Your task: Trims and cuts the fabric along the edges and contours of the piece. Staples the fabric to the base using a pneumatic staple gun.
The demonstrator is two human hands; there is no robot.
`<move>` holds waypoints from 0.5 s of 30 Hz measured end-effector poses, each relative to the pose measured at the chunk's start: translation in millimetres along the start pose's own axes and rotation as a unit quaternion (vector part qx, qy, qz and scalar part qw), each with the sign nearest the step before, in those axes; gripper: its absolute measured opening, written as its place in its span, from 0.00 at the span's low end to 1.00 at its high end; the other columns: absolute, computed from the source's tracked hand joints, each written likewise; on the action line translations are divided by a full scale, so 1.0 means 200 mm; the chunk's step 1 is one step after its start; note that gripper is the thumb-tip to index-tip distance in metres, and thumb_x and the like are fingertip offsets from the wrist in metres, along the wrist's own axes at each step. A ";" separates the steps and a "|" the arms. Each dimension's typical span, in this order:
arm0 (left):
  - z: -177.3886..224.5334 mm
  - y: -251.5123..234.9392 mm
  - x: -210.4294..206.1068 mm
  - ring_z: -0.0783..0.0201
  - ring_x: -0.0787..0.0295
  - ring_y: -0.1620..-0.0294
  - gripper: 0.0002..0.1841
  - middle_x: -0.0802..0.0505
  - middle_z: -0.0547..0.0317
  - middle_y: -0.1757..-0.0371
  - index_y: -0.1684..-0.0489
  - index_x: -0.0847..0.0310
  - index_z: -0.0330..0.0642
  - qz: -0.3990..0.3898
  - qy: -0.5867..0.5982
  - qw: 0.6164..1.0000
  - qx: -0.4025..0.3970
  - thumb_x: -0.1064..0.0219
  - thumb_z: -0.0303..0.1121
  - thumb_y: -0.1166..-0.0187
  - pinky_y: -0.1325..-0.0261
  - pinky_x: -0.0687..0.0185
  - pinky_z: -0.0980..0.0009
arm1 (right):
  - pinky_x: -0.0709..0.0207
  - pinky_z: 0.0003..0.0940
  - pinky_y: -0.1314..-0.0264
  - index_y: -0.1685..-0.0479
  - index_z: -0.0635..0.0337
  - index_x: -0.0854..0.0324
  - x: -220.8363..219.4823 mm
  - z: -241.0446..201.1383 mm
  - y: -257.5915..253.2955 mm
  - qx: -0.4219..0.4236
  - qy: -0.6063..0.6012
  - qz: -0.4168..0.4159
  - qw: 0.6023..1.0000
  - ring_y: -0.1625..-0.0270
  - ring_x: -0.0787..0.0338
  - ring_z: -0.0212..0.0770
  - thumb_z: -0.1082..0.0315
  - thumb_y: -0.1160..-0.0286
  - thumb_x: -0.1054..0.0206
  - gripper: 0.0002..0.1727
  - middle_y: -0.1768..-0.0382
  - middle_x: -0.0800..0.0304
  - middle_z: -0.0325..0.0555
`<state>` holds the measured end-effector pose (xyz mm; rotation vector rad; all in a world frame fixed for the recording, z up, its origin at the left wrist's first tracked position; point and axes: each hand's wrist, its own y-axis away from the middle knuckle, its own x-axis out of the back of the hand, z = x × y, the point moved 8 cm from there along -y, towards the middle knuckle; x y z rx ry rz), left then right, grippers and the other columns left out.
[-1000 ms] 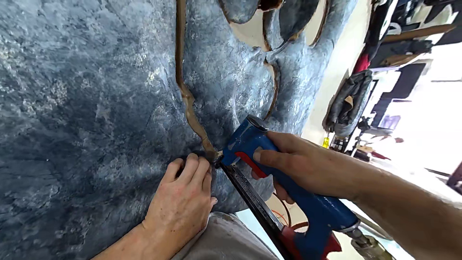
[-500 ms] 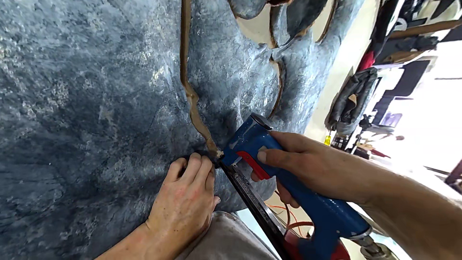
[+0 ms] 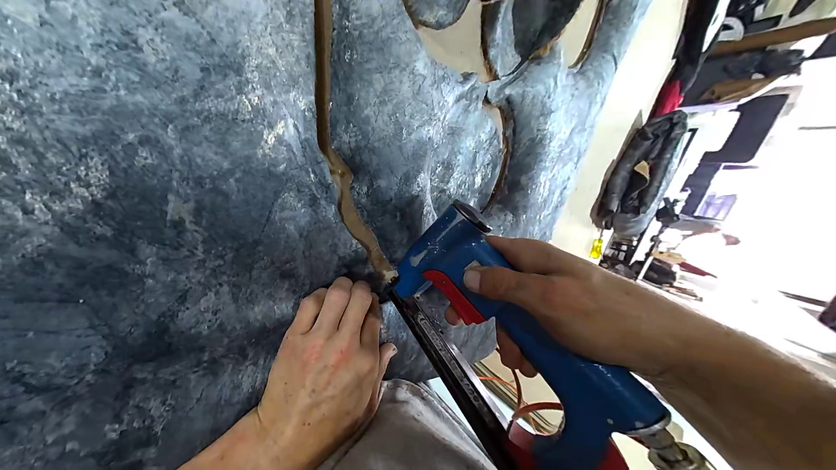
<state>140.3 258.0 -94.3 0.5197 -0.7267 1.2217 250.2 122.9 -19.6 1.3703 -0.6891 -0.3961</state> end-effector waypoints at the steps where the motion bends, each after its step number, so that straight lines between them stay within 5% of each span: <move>1: 0.00 0.00 0.00 0.46 0.17 0.36 0.31 0.10 0.48 0.41 0.55 0.08 0.42 0.000 -0.003 1.000 0.001 0.49 0.59 0.18 0.35 0.25 0.51 | 0.11 0.38 0.80 0.42 0.51 0.23 0.00 0.00 0.00 0.000 -0.001 0.001 1.000 0.80 0.09 0.48 0.55 0.08 0.48 0.13 0.57 0.05 0.50; 15: -0.01 -0.01 0.00 0.48 0.17 0.37 0.29 0.09 0.51 0.42 0.56 0.08 0.44 -0.008 -0.003 1.000 0.009 0.49 0.57 0.18 0.34 0.29 0.51 | 0.11 0.38 0.82 0.41 0.51 0.24 -0.02 0.00 0.00 -0.017 -0.030 0.007 0.999 0.81 0.09 0.49 0.55 0.08 0.47 0.13 0.57 0.05 0.51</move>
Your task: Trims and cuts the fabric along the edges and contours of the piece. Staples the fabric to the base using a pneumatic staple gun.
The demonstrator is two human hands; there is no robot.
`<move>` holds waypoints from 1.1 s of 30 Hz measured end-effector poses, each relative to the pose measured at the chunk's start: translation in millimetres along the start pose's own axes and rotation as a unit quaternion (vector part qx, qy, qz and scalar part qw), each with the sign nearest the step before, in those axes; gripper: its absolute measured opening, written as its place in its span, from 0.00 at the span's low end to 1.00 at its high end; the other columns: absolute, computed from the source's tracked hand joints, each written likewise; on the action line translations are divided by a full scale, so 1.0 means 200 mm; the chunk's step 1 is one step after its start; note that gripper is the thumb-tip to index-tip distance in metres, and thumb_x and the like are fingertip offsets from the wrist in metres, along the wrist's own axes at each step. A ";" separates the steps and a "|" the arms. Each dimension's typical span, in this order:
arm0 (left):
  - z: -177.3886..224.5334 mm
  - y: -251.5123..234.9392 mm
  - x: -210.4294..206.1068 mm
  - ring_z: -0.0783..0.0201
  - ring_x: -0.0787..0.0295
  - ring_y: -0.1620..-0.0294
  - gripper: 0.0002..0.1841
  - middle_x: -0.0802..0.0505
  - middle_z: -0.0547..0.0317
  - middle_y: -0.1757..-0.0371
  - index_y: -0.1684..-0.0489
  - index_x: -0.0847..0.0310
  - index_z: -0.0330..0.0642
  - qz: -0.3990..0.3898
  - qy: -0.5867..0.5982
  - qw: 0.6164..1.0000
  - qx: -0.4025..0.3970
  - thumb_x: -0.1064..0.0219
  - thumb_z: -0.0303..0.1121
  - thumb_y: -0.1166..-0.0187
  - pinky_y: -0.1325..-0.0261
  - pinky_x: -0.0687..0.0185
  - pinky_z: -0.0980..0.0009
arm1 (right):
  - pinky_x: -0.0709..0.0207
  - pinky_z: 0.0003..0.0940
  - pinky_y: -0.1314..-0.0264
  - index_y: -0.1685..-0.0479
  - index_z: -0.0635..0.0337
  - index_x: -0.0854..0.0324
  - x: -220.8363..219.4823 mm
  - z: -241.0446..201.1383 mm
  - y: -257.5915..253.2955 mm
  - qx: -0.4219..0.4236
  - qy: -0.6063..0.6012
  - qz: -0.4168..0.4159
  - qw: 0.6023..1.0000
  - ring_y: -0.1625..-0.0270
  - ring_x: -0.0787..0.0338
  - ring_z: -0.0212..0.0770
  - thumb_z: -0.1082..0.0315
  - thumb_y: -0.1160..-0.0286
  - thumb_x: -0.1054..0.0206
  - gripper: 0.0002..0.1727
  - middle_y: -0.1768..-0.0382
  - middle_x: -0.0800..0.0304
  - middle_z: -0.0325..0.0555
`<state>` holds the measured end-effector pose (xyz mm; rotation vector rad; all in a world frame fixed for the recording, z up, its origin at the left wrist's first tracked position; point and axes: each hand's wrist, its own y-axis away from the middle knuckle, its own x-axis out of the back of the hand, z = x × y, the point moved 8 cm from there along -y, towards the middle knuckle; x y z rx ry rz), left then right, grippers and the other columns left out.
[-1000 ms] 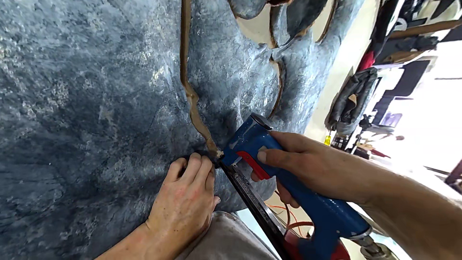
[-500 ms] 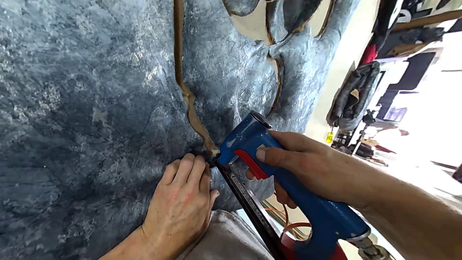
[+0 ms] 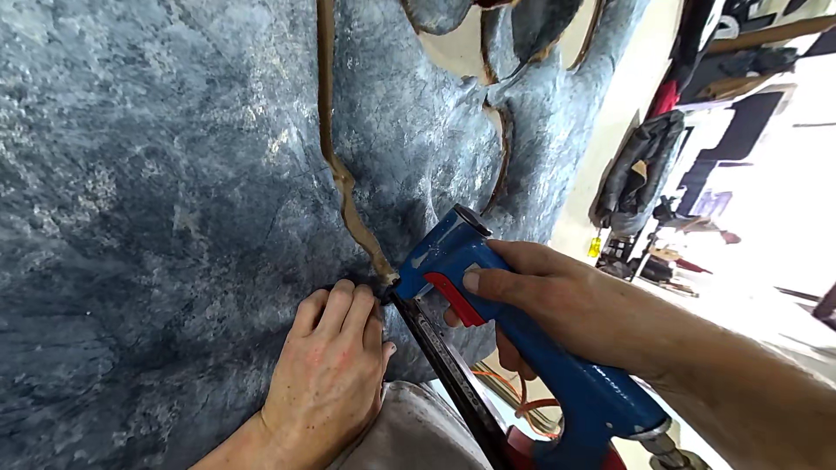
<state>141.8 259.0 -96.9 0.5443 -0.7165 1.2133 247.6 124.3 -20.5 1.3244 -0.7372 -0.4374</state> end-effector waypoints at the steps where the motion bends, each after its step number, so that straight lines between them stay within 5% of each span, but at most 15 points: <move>1: 0.00 0.01 0.01 0.48 0.18 0.36 0.27 0.10 0.51 0.42 0.56 0.08 0.44 0.007 0.009 1.000 -0.003 0.48 0.56 0.18 0.34 0.29 0.51 | 0.11 0.38 0.81 0.41 0.51 0.23 0.01 0.01 0.01 0.002 -0.002 0.000 1.000 0.81 0.09 0.48 0.55 0.08 0.47 0.13 0.57 0.06 0.52; 3: 0.01 0.03 0.04 0.49 0.15 0.35 0.21 0.08 0.52 0.42 0.55 0.10 0.43 0.048 0.047 0.997 -0.044 0.44 0.49 0.16 0.33 0.24 0.52 | 0.13 0.37 0.82 0.40 0.50 0.22 0.06 0.02 0.03 0.022 -0.014 0.009 1.000 0.82 0.10 0.47 0.55 0.09 0.47 0.14 0.57 0.05 0.53; 5: 0.09 0.10 0.08 0.53 0.12 0.32 0.13 0.06 0.54 0.42 0.46 0.12 0.41 0.072 0.109 0.977 -0.169 0.43 0.32 0.12 0.26 0.20 0.56 | 0.15 0.34 0.84 0.39 0.48 0.22 0.15 0.04 0.07 0.056 -0.030 0.034 0.997 0.83 0.12 0.45 0.54 0.10 0.49 0.16 0.59 0.06 0.53; 8: 0.18 0.19 0.01 0.57 0.21 0.19 0.20 0.11 0.55 0.26 0.29 0.19 0.37 -0.032 0.073 0.952 -0.296 0.53 0.25 0.10 0.14 0.31 0.58 | 0.15 0.35 0.85 0.40 0.49 0.22 0.28 0.07 0.09 0.111 -0.049 0.069 0.990 0.83 0.11 0.46 0.56 0.11 0.51 0.16 0.57 0.05 0.54; 11: 0.15 0.19 -0.07 0.62 0.32 0.11 0.25 0.22 0.62 0.14 0.16 0.29 0.43 -0.086 -0.027 0.973 -0.211 0.58 0.40 0.06 0.12 0.39 0.52 | 0.14 0.37 0.85 0.41 0.50 0.22 0.29 0.10 0.07 0.150 -0.066 0.075 0.984 0.83 0.10 0.48 0.57 0.10 0.51 0.15 0.60 0.05 0.53; 14: 0.12 0.17 -0.08 0.63 0.32 0.11 0.27 0.22 0.66 0.14 0.14 0.30 0.50 -0.064 -0.073 0.985 -0.142 0.58 0.47 0.07 0.12 0.41 0.50 | 0.14 0.37 0.85 0.40 0.50 0.22 0.24 0.17 0.04 0.186 -0.092 0.033 0.978 0.82 0.10 0.47 0.56 0.11 0.50 0.15 0.58 0.05 0.53; 23: 0.06 0.13 -0.04 0.55 0.36 0.09 0.34 0.19 0.61 0.16 0.17 0.25 0.52 -0.025 -0.128 0.989 -0.065 0.55 0.62 0.13 0.10 0.54 0.37 | 0.12 0.39 0.82 0.41 0.46 0.23 0.12 0.28 -0.01 0.126 -0.063 -0.005 0.990 0.81 0.09 0.49 0.53 0.15 0.45 0.14 0.59 0.05 0.51; 33: 0.01 0.09 -0.01 0.55 0.37 0.09 0.38 0.20 0.60 0.15 0.26 0.17 0.47 -0.013 -0.101 0.994 -0.028 0.56 0.66 0.16 0.11 0.48 0.42 | 0.11 0.40 0.82 0.40 0.50 0.24 0.04 0.06 -0.02 0.041 0.005 -0.003 0.999 0.82 0.09 0.49 0.54 0.07 0.46 0.13 0.61 0.06 0.52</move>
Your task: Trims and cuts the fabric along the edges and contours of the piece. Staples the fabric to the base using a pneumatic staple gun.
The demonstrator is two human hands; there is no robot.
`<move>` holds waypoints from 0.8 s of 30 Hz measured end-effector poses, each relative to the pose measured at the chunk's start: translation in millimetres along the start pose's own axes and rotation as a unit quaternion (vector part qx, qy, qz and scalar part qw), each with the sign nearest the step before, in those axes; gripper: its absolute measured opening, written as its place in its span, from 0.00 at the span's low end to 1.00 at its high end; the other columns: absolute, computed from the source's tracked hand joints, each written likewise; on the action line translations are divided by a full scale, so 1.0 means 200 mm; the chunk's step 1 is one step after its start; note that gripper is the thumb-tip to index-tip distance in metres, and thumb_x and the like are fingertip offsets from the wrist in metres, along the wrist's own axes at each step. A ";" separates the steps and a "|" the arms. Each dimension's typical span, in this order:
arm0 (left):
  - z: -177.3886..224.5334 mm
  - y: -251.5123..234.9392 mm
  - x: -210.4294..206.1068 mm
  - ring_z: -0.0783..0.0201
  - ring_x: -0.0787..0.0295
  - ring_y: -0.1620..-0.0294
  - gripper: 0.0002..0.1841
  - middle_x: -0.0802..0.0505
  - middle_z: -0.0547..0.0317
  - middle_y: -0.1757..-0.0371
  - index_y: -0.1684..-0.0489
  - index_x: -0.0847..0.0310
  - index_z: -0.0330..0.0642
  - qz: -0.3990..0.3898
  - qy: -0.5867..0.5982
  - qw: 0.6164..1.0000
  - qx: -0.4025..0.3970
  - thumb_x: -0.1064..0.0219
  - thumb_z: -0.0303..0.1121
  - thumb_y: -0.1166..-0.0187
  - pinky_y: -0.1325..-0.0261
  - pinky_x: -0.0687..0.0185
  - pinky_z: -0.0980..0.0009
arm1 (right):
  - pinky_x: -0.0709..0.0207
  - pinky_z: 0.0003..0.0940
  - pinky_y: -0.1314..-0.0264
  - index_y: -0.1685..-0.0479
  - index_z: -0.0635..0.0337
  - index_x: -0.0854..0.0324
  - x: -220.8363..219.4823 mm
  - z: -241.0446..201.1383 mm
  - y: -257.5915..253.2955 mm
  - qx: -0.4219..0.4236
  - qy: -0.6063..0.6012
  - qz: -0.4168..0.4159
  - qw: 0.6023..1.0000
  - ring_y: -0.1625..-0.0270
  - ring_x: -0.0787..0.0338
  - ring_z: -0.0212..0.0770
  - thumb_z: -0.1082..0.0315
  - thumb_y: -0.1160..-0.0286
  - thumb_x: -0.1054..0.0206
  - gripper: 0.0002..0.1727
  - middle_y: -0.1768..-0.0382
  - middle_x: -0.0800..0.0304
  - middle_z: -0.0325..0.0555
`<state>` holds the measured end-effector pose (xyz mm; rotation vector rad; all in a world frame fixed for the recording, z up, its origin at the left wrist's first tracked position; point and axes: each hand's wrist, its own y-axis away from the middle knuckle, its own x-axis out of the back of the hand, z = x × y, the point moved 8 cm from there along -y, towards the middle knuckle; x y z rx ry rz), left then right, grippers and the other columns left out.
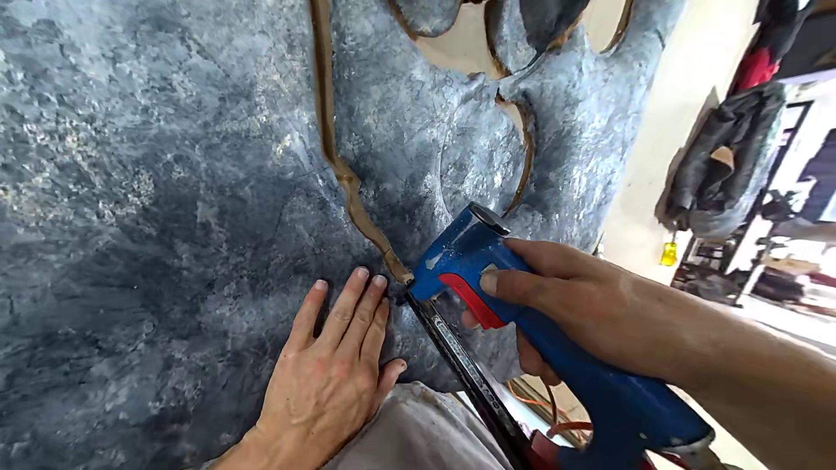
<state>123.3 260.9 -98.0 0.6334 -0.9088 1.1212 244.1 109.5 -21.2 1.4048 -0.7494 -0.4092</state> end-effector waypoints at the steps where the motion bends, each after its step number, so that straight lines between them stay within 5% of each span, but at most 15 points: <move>1: 0.00 0.00 0.00 0.55 0.36 0.09 0.38 0.20 0.60 0.15 0.26 0.16 0.46 0.001 0.002 1.000 0.001 0.56 0.66 0.16 0.12 0.48 0.42 | 0.11 0.39 0.82 0.40 0.50 0.24 0.00 -0.01 0.00 -0.011 0.002 -0.001 1.000 0.82 0.10 0.49 0.54 0.07 0.47 0.13 0.60 0.06 0.51; 24: -0.02 -0.01 0.00 0.57 0.38 0.08 0.36 0.21 0.56 0.15 0.29 0.15 0.43 0.014 0.048 0.999 0.007 0.55 0.62 0.15 0.10 0.53 0.43 | 0.11 0.40 0.81 0.43 0.53 0.24 -0.06 -0.12 0.00 -0.076 0.000 -0.016 0.997 0.81 0.09 0.50 0.58 0.07 0.49 0.12 0.57 0.06 0.54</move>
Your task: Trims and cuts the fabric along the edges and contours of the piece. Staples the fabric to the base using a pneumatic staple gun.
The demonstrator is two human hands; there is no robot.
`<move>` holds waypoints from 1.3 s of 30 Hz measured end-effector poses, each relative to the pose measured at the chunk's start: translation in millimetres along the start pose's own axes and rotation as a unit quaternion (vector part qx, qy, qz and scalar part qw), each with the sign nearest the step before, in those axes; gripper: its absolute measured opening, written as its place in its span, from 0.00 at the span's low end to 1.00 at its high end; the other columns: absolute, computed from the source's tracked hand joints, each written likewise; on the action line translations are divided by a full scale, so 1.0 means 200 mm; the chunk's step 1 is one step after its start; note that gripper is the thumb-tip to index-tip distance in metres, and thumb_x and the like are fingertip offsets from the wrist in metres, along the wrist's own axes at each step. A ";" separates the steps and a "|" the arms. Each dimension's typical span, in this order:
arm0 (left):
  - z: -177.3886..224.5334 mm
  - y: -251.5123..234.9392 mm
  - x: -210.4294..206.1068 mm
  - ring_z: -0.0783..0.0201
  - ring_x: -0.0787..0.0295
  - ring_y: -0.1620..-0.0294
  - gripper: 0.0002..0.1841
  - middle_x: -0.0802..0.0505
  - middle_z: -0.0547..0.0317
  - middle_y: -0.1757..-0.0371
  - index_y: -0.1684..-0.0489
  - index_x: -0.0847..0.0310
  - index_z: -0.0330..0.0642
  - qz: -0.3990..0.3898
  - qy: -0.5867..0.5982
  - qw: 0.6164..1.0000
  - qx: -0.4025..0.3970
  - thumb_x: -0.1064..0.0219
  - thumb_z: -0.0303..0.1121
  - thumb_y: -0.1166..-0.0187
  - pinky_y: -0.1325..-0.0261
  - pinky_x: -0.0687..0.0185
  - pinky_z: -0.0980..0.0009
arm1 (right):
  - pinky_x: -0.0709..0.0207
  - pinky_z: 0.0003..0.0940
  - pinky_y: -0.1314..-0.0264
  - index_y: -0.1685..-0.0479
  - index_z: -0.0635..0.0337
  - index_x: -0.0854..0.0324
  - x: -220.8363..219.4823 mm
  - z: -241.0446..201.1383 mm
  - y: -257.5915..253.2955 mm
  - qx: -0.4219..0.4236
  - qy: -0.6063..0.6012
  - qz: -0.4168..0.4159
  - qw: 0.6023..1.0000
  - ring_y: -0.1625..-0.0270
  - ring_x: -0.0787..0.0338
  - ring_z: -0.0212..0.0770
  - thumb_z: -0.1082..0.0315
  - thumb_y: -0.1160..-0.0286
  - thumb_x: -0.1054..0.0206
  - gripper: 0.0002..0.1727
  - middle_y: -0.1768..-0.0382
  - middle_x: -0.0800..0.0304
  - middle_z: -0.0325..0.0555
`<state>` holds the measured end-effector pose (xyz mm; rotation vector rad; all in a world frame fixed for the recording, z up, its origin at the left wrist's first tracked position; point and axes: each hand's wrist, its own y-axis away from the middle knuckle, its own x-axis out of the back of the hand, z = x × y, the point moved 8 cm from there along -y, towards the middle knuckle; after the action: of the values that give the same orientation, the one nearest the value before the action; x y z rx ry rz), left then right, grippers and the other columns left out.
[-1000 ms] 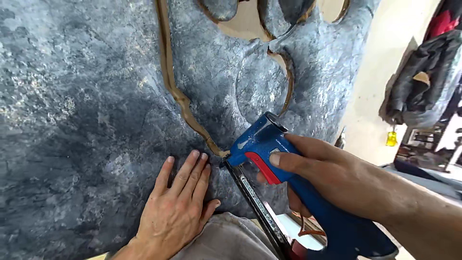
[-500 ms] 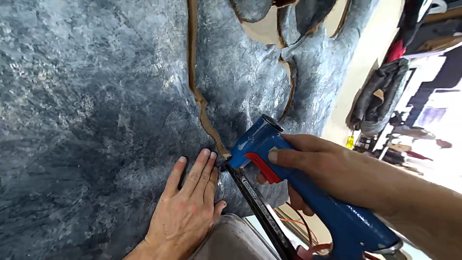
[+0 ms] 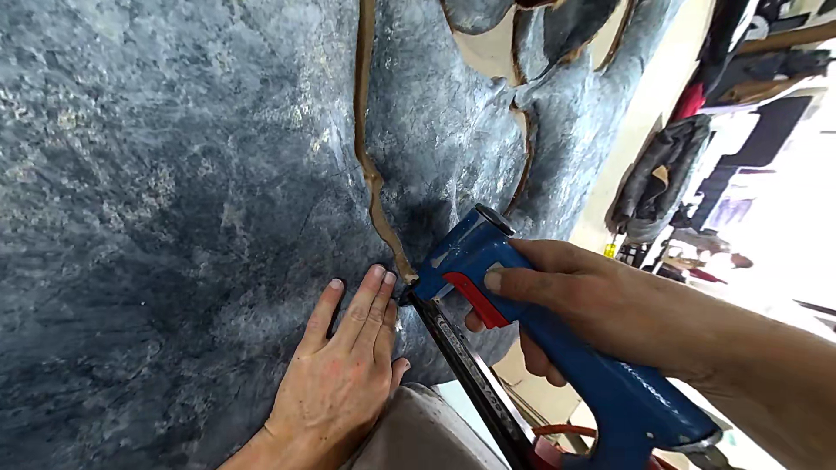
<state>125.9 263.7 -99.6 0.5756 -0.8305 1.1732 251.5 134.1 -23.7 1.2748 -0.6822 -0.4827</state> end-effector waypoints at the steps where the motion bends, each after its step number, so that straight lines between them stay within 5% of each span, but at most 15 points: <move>1: 0.00 0.00 0.00 0.57 0.38 0.08 0.36 0.21 0.56 0.15 0.29 0.15 0.43 0.002 -0.001 1.000 0.000 0.55 0.63 0.15 0.10 0.53 0.43 | 0.11 0.39 0.82 0.43 0.53 0.24 0.00 0.00 0.00 0.001 0.003 0.008 1.000 0.82 0.09 0.49 0.58 0.07 0.49 0.12 0.60 0.06 0.54; 7: 0.00 0.00 0.00 0.56 0.40 0.07 0.39 0.23 0.57 0.13 0.28 0.16 0.43 0.002 -0.018 1.000 -0.016 0.54 0.66 0.17 0.11 0.52 0.42 | 0.16 0.35 0.85 0.40 0.47 0.21 0.17 0.15 0.11 0.092 -0.050 0.089 0.990 0.84 0.13 0.45 0.52 0.10 0.49 0.16 0.62 0.06 0.53; 10: 0.01 0.01 0.00 0.54 0.41 0.07 0.40 0.24 0.59 0.12 0.24 0.18 0.46 -0.004 -0.031 0.999 -0.018 0.53 0.68 0.19 0.11 0.53 0.39 | 0.19 0.31 0.88 0.40 0.48 0.22 0.49 0.47 0.32 0.127 -0.149 0.195 0.961 0.86 0.15 0.38 0.57 0.11 0.56 0.17 0.64 0.06 0.50; 14: 0.06 0.00 0.02 0.51 0.23 0.18 0.37 0.12 0.56 0.25 0.28 0.15 0.48 -0.008 -0.061 0.998 -0.031 0.51 0.66 0.20 0.15 0.43 0.38 | 0.17 0.30 0.85 0.37 0.51 0.32 0.82 1.08 0.45 0.123 -0.244 0.384 0.882 0.86 0.16 0.33 0.60 0.06 0.55 0.12 0.76 0.15 0.38; 16: 0.12 -0.06 0.02 0.51 0.16 0.26 0.34 0.09 0.56 0.31 0.31 0.13 0.48 -0.026 -0.076 0.996 -0.047 0.49 0.61 0.23 0.20 0.35 0.40 | 0.16 0.32 0.80 0.28 0.54 0.37 0.98 1.39 0.37 0.103 -0.222 0.464 0.851 0.82 0.16 0.32 0.60 0.07 0.53 0.16 0.71 0.20 0.37; 18: 0.21 -0.11 -0.05 0.50 0.17 0.26 0.31 0.10 0.57 0.29 0.31 0.14 0.48 -0.057 -0.078 0.993 -0.063 0.49 0.57 0.20 0.22 0.31 0.41 | 0.15 0.42 0.69 0.23 0.58 0.36 1.15 1.64 0.21 0.114 -0.170 0.520 0.829 0.71 0.14 0.37 0.66 0.14 0.47 0.22 0.57 0.18 0.47; 20: 0.30 -0.13 -0.14 0.50 0.20 0.20 0.31 0.14 0.54 0.23 0.28 0.16 0.45 -0.071 -0.088 0.991 -0.066 0.54 0.54 0.15 0.23 0.28 0.41 | 0.21 0.70 0.47 0.20 0.66 0.33 1.28 1.77 0.03 0.142 -0.100 0.559 0.811 0.47 0.12 0.64 0.71 0.19 0.38 0.27 0.39 0.18 0.72; 22: 0.36 -0.15 -0.18 0.46 0.21 0.20 0.32 0.15 0.49 0.22 0.27 0.17 0.43 -0.058 -0.094 0.992 -0.059 0.57 0.54 0.13 0.24 0.27 0.40 | 0.30 0.81 0.35 0.21 0.67 0.28 1.45 1.88 -0.17 0.132 -0.025 0.602 0.787 0.33 0.19 0.78 0.68 0.21 0.31 0.29 0.34 0.21 0.81; 27: 0.30 -0.21 -0.14 0.41 0.26 0.17 0.24 0.16 0.50 0.21 0.25 0.19 0.47 -0.100 -0.108 0.989 0.001 0.49 0.47 0.11 0.17 0.40 0.35 | 0.24 0.79 0.42 0.12 0.52 0.33 1.79 1.98 -0.62 0.113 -0.010 0.645 0.756 0.35 0.17 0.78 0.67 0.24 0.31 0.37 0.24 0.25 0.72; 30: 0.32 -0.14 -0.05 0.42 0.23 0.19 0.26 0.13 0.50 0.24 0.30 0.15 0.48 -0.038 -0.149 0.988 -0.010 0.52 0.50 0.11 0.19 0.35 0.37 | 0.25 0.80 0.41 0.16 0.55 0.27 1.71 1.93 -0.63 0.173 0.021 0.656 0.735 0.31 0.20 0.80 0.60 0.17 0.37 0.29 0.23 0.26 0.73; 32: 0.42 0.04 0.02 0.47 0.19 0.22 0.25 0.10 0.51 0.29 0.33 0.13 0.50 0.005 -0.174 0.984 -0.046 0.45 0.53 0.16 0.21 0.29 0.40 | 0.32 0.82 0.33 0.16 0.55 0.27 1.51 1.92 -0.63 0.219 0.021 0.651 0.727 0.24 0.26 0.81 0.52 0.15 0.40 0.31 0.22 0.28 0.76; 37: 0.35 0.45 -0.09 0.62 0.54 0.03 0.34 0.37 0.72 0.06 0.11 0.38 0.69 -0.068 -0.235 0.965 -0.095 0.38 0.58 0.19 0.07 0.60 0.40 | 0.40 0.86 0.29 0.13 0.67 0.37 1.31 1.95 -0.85 0.197 -0.038 0.623 0.756 0.23 0.35 0.91 0.60 0.13 0.46 0.32 0.24 0.35 0.89; 39: 0.24 0.44 0.00 0.61 0.51 0.04 0.37 0.35 0.71 0.07 0.11 0.37 0.69 -0.006 -0.236 0.968 -0.086 0.37 0.62 0.24 0.07 0.58 0.37 | 0.32 0.78 0.29 0.19 0.74 0.34 1.30 1.98 -0.81 0.160 -0.141 0.601 0.771 0.26 0.24 0.79 0.62 0.12 0.51 0.29 0.28 0.27 0.83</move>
<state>29.2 252.9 -74.1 0.7262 -1.3182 0.9508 166.1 -357.6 -74.5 0.8134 -1.7068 0.5529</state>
